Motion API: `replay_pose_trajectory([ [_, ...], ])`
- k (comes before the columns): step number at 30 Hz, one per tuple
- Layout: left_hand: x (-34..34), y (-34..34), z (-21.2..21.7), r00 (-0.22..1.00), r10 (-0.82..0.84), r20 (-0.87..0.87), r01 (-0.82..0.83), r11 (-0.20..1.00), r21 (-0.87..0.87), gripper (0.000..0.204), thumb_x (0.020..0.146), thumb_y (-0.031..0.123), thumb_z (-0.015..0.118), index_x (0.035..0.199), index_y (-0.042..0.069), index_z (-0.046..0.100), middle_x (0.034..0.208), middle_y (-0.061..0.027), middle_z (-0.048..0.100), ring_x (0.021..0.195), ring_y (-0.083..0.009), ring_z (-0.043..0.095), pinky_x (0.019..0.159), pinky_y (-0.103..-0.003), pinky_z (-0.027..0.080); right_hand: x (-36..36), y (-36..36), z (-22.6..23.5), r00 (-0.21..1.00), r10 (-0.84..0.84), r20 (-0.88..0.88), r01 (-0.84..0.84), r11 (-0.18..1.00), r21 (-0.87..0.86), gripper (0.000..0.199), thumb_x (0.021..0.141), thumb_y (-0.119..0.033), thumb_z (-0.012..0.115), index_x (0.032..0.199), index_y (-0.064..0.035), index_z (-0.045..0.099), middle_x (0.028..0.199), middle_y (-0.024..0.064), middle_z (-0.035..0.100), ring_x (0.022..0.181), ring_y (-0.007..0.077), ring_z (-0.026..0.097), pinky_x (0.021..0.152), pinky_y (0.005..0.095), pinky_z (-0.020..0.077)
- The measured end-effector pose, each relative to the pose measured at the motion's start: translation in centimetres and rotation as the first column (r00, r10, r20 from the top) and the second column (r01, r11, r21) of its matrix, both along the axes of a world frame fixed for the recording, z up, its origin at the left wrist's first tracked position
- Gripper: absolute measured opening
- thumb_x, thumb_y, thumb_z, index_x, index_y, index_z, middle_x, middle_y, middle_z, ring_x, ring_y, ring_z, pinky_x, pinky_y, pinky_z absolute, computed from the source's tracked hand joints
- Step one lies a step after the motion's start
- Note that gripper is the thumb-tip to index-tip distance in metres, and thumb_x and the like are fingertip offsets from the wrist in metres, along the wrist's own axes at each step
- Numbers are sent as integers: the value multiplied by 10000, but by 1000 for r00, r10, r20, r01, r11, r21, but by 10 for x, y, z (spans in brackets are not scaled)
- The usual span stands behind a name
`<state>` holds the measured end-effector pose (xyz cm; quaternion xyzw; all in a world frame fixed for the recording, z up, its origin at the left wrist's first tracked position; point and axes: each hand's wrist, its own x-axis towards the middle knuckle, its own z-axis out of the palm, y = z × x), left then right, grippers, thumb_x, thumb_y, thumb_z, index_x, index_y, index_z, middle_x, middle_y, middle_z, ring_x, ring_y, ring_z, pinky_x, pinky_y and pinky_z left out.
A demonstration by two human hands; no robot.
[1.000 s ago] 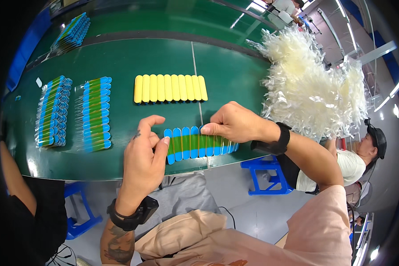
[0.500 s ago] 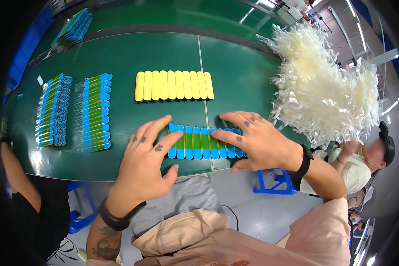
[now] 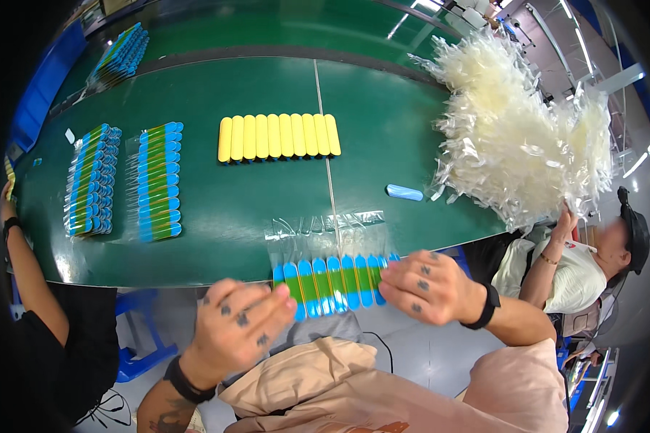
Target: The person picks up a strip of blue and green items, folds it, and sets it down before repeating the process with a strip of yellow items. They then use a blue tool to press along the edges of the folded strips.
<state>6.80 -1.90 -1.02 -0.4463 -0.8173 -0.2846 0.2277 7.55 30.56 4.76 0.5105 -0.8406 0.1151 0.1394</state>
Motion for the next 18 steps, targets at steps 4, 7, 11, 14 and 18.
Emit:
replay_pose_trajectory([
  [4,11,-9,27,1000,-7,20,8,999,-48,167,780,109,763,946,130,763,1098,-12,721,914,-157,640,800,-328,471,12,-4,24,999,3,41,-2,1000,-25,158,774,-32,684,913,38,706,952,164,715,820,279,714,712,353,579],
  [7,5,-20,39,969,-152,197,120,979,164,188,752,89,747,929,149,757,1057,8,726,823,-157,646,764,-316,469,18,-10,36,939,179,293,-107,964,-244,150,797,-83,657,914,-11,714,972,123,725,810,240,711,667,305,568],
  [11,-13,-26,62,899,-175,402,83,968,237,215,752,87,736,964,123,744,1000,-16,728,826,-174,657,697,-320,473,-9,-14,26,953,104,284,-13,952,-305,162,796,-113,675,940,-45,706,978,104,711,806,235,697,594,300,521],
  [14,-56,-27,71,840,-1,542,-104,981,162,180,806,78,708,984,55,724,887,-57,700,784,-182,644,669,-303,474,-50,-22,25,954,-109,279,164,970,-182,261,775,-42,686,1035,-55,666,968,82,674,776,243,650,554,363,475],
  [18,-129,-18,87,671,82,737,-285,946,153,160,885,63,638,1014,-26,667,718,-8,521,691,-86,491,648,-261,428,-123,-38,24,509,-153,847,604,765,-225,255,910,-81,691,1141,19,648,804,56,689,645,79,605,567,261,493],
])
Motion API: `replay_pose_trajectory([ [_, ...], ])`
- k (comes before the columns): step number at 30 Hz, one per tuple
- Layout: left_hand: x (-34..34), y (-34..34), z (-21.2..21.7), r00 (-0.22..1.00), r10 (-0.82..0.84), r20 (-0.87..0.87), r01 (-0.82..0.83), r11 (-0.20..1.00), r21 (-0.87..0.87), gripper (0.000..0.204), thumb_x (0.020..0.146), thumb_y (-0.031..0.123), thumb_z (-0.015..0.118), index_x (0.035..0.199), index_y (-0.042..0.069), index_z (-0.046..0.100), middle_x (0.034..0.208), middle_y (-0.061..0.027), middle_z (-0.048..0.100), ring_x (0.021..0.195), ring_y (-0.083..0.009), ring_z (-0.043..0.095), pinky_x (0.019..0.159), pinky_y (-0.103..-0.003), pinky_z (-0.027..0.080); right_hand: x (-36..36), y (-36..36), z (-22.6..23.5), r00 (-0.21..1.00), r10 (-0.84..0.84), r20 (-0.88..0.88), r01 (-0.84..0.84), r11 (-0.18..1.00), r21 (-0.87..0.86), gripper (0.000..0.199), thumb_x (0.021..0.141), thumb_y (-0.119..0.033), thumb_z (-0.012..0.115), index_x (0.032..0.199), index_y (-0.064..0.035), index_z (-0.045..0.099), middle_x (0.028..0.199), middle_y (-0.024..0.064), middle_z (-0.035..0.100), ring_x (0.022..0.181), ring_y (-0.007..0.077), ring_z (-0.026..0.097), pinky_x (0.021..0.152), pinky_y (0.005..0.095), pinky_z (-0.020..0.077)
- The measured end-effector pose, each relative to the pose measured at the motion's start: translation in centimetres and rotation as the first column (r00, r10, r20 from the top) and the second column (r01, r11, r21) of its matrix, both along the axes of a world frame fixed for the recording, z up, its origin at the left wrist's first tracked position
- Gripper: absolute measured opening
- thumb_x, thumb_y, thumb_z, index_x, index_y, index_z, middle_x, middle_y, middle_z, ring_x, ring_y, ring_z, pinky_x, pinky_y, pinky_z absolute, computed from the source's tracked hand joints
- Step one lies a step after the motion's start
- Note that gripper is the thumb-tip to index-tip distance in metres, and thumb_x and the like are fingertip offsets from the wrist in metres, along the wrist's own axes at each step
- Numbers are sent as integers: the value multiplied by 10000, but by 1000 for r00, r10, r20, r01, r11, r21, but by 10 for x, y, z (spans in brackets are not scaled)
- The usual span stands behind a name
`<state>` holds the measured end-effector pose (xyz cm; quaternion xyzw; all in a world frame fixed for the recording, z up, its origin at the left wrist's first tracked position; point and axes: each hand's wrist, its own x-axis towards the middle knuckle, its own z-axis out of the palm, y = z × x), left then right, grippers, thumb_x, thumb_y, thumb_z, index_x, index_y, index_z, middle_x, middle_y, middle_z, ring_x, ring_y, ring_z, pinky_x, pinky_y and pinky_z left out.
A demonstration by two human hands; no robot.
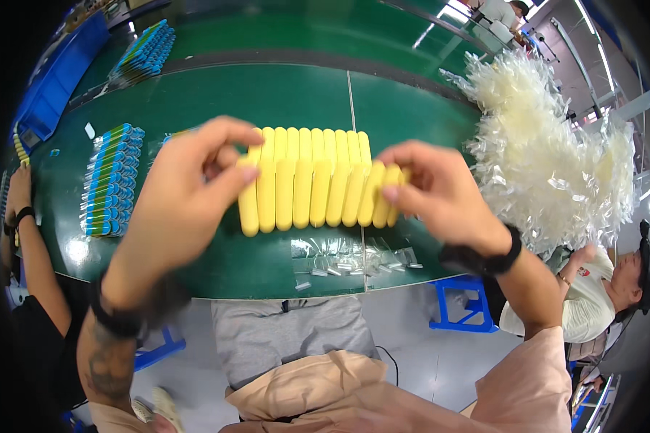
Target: The person picks up a strip of blue and green items, folds it, and sets it down before repeating the process with a strip of yellow items. They then use a blue tool to press along the edges of the folded strips.
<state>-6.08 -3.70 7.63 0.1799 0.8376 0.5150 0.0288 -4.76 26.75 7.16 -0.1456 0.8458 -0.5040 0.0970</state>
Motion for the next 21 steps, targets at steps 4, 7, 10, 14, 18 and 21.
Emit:
replay_pose_trajectory([
  [4,-58,4,-7,1000,11,-26,-16,983,-183,177,894,94,652,1007,-41,677,703,-1,505,670,-73,463,600,-268,397,-59,-13,8,966,-95,240,114,991,-65,277,927,-94,698,1161,38,631,950,79,703,672,90,640,564,242,517],
  [7,-78,4,-17,1000,-19,-12,14,944,-329,222,894,142,665,1026,-35,692,704,-67,577,672,-158,560,631,-319,459,-76,-16,-11,983,-130,132,118,989,93,250,923,-122,709,1118,30,669,932,80,700,651,89,632,545,228,504],
  [10,-86,-4,-37,998,-37,-53,15,931,-365,269,896,172,676,1078,-25,680,802,-104,617,730,-176,600,684,-334,495,-73,-17,-19,978,9,-207,89,883,460,470,820,-288,778,1156,28,688,1038,155,688,829,239,680,780,377,568],
  [14,-69,-7,-28,984,-73,-165,-3,909,-417,354,899,201,689,1195,13,645,1181,-170,601,928,-255,624,829,-352,503,-57,-11,-17,957,-21,-289,148,893,424,659,775,-338,800,1306,-1,604,1269,216,567,1075,346,630,931,412,523],
  [18,-26,-3,-21,945,-37,-326,-24,983,-183,274,861,109,694,1110,-3,669,1092,-148,653,956,-281,646,812,-349,509,-46,-19,-17,834,250,-492,-21,906,423,652,737,-342,814,1246,4,601,1249,240,557,1098,405,597,956,438,506],
  [21,29,4,-1,909,-244,-339,245,969,-39,149,830,61,703,974,25,699,902,-119,693,820,-260,672,719,-329,524,-18,-43,1,782,565,-263,-363,756,544,613,709,-337,846,1171,-19,598,1082,193,620,990,390,641,830,453,539],
])
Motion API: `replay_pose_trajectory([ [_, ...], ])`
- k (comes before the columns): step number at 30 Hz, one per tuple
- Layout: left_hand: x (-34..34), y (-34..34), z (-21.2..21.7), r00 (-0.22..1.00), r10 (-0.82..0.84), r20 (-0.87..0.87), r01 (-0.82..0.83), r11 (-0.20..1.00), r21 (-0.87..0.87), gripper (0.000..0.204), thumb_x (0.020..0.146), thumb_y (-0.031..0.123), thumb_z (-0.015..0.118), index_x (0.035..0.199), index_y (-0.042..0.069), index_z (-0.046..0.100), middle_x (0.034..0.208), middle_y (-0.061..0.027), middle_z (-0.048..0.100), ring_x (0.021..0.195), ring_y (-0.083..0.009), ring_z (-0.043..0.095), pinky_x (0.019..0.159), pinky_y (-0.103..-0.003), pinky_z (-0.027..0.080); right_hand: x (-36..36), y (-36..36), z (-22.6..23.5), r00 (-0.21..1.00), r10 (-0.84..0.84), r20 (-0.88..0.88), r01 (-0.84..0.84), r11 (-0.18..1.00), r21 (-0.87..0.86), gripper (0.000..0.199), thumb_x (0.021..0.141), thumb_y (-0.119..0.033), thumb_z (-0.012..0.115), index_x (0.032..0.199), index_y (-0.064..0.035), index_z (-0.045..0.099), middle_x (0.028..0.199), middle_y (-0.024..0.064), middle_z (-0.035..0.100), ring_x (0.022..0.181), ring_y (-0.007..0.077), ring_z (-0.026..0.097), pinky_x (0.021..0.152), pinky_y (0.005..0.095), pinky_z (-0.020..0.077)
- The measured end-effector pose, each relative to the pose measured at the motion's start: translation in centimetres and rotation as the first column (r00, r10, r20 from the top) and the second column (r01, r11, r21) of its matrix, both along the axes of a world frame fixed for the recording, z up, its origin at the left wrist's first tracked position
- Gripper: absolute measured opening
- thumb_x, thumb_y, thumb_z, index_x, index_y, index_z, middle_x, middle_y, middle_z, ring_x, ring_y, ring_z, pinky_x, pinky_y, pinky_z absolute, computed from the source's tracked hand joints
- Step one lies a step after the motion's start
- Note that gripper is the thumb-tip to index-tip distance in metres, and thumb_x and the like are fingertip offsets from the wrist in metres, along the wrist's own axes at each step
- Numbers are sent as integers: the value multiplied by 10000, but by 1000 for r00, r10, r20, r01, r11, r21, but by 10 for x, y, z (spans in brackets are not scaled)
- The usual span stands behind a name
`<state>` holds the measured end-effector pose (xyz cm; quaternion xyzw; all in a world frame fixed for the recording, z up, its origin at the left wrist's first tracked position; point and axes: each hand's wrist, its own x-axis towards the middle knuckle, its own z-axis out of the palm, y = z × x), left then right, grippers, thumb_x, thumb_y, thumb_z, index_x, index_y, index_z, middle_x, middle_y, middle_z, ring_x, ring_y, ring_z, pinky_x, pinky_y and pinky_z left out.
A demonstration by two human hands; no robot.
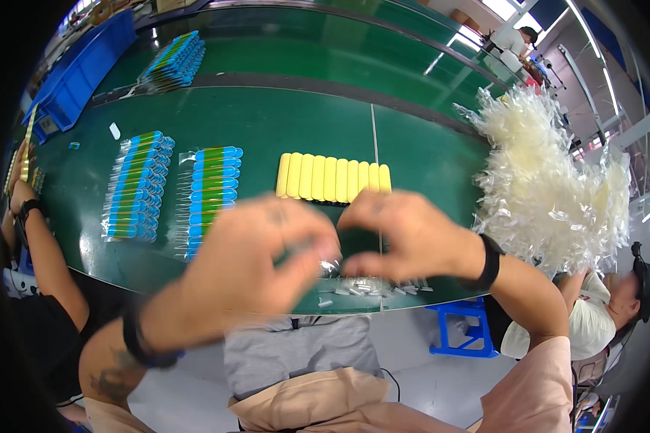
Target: The person picks up a strip of blue and green items, folds it, and sets it down before repeating the process with a strip of yellow items. They then use a blue tool to press along the edges of the folded strips.
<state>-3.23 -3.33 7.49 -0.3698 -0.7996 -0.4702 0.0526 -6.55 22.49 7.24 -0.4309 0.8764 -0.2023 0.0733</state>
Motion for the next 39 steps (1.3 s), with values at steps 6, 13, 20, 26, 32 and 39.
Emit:
replay_pose_trajectory([
  [6,83,1,60,900,-402,170,348,895,277,86,830,94,687,762,68,642,759,-29,651,617,-172,611,547,-296,464,40,-54,-22,978,210,2,-206,955,214,659,672,-409,878,1137,-33,603,977,183,626,878,365,681,732,451,572],
  [13,108,4,54,947,-312,-69,319,910,264,330,667,366,759,863,129,640,758,-18,596,709,-217,607,593,-334,474,27,-48,-33,977,201,67,-207,972,109,385,821,-341,770,976,-52,569,890,133,563,812,371,639,694,467,516],
  [20,139,-13,54,961,-276,1,265,925,274,335,671,401,750,825,123,645,735,-7,573,697,-196,588,628,-309,486,42,-64,-33,969,241,-56,-233,964,128,399,785,-323,796,976,-33,599,946,145,609,911,343,657,741,445,558],
  [26,128,-12,64,935,-255,247,128,892,434,315,709,395,763,753,107,642,691,-9,551,628,-194,563,555,-322,471,44,-43,-20,987,156,24,-157,955,251,533,735,-417,826,1047,-55,589,988,157,583,952,373,639,773,469,542],
  [32,139,2,46,955,-146,-258,243,883,401,318,730,391,777,747,99,651,702,-20,577,629,-192,573,541,-328,461,46,-62,-21,971,237,-17,-231,957,176,502,751,-432,812,1029,-72,600,957,147,573,918,352,638,753,455,539],
  [39,126,-63,-15,874,-248,418,23,880,474,199,879,196,703,771,49,624,662,-54,553,575,-231,543,503,-345,394,37,-38,-24,981,179,-68,-166,971,170,532,765,-504,783,1018,-79,586,931,116,542,852,338,611,673,447,505],
])
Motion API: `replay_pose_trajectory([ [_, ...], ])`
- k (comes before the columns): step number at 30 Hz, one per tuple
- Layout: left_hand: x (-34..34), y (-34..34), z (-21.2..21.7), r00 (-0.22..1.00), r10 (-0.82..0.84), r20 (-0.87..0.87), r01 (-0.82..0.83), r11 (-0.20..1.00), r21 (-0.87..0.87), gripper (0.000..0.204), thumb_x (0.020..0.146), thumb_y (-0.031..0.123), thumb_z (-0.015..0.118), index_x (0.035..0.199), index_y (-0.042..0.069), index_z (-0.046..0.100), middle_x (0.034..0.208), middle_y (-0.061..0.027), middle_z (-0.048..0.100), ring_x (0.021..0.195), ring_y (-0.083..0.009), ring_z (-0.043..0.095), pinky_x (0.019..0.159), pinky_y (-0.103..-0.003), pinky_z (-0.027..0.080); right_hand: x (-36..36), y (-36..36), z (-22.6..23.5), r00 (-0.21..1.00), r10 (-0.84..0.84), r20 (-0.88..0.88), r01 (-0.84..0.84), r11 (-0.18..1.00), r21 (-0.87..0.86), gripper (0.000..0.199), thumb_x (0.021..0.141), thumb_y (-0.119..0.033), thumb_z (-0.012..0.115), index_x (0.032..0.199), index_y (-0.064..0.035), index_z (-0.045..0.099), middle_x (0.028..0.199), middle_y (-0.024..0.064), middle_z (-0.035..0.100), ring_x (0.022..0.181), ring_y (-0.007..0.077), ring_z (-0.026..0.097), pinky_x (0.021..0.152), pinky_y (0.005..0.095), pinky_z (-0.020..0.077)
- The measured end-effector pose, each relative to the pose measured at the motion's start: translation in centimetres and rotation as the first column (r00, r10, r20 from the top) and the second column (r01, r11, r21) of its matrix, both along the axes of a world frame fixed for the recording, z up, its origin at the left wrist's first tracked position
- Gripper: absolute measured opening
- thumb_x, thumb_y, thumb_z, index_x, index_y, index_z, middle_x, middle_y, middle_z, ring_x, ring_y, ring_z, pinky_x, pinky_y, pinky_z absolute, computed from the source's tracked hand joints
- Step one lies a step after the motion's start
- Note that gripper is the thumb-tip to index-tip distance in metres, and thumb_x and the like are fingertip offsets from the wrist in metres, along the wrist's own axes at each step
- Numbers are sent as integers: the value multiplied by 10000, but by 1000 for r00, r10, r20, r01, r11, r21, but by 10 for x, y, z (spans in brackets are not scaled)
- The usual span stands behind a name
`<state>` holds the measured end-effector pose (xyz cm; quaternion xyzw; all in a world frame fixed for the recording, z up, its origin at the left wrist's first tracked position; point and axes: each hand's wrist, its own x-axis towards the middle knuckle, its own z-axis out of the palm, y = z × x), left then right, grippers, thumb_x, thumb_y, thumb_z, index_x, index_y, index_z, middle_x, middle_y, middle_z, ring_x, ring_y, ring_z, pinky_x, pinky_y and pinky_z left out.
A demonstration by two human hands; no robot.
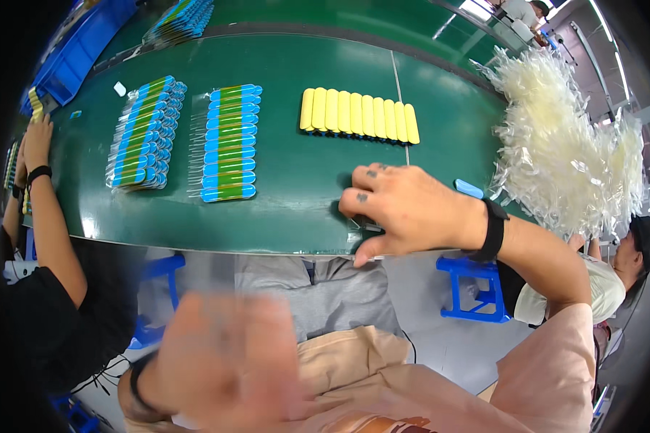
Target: The person picks up a strip of blue and green items, folds it, and sets it down before repeating the process with a strip of yellow items. They then use a blue tool to press along the edges of the folded strips.
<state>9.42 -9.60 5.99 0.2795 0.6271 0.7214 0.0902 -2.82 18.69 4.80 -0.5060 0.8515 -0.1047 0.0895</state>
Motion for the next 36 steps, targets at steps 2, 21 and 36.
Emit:
replay_pose_trajectory([
  [2,-38,16,8,983,157,-100,-182,922,-343,307,940,172,642,689,24,544,588,-42,503,497,-195,452,482,-331,345,-6,2,1,1000,-21,23,19,999,46,496,792,-481,769,1008,-76,583,927,114,544,842,335,617,680,446,511],
  [21,-85,75,-70,901,358,-245,-412,881,-230,301,965,135,602,710,-21,568,613,-123,554,550,-231,517,546,-370,403,-1,-6,13,994,-107,-17,108,983,147,236,904,-275,698,888,-51,626,749,114,651,674,350,646,604,453,505],
  [36,-80,67,-67,923,378,-74,-385,909,-161,310,973,171,604,732,-23,575,630,-151,560,590,-294,523,571,-392,416,12,141,87,671,-710,214,554,287,-782,214,1036,-265,569,907,-95,586,757,18,567,652,130,564,591,303,476],
])
